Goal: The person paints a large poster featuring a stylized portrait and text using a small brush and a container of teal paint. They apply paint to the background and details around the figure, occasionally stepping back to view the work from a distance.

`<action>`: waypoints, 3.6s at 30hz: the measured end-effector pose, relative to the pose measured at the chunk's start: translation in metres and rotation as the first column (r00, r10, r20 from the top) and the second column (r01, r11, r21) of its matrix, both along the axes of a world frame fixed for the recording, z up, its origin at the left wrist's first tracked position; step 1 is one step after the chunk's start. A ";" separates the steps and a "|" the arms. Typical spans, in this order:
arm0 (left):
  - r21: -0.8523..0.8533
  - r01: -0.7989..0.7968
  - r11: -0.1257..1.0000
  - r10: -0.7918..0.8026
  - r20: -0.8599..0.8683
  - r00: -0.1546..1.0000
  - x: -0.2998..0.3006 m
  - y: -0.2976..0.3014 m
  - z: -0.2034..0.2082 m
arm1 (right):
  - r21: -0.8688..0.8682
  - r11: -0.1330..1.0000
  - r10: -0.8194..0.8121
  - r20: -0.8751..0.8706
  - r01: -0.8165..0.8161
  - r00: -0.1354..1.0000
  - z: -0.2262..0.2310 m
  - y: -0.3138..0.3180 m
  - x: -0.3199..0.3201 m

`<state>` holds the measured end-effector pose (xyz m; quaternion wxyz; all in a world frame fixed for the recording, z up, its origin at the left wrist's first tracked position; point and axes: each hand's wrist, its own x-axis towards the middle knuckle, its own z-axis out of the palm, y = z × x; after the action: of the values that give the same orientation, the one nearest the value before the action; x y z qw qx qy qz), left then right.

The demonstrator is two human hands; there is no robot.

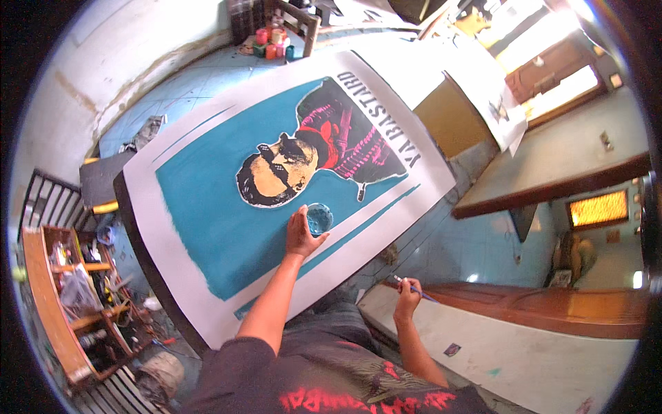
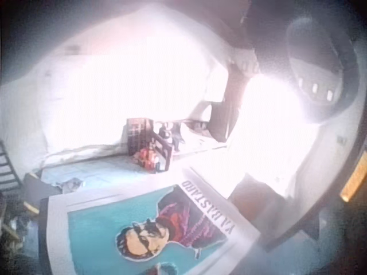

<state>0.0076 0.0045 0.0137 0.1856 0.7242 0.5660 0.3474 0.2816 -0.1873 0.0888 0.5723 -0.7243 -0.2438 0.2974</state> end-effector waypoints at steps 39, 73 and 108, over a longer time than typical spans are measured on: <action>-0.127 -0.851 0.510 0.859 0.015 0.512 -0.203 -0.324 0.019 | -0.238 0.947 0.238 0.063 -0.217 0.969 -0.068 -0.050 0.120; -0.114 -0.608 0.785 0.616 0.058 0.785 -0.280 -0.273 0.029 | -0.242 0.965 0.118 0.073 -0.097 0.990 -0.052 -0.135 0.029; 0.043 -0.629 0.776 0.627 0.052 0.777 -0.102 -0.243 0.070 | -0.039 0.986 0.157 -0.107 -0.162 0.982 -0.038 0.048 0.132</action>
<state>-0.0943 -0.2382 0.0838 0.0480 0.4930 0.7615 0.4182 0.4132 -0.1394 0.0511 0.5411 -0.6995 -0.2638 0.3852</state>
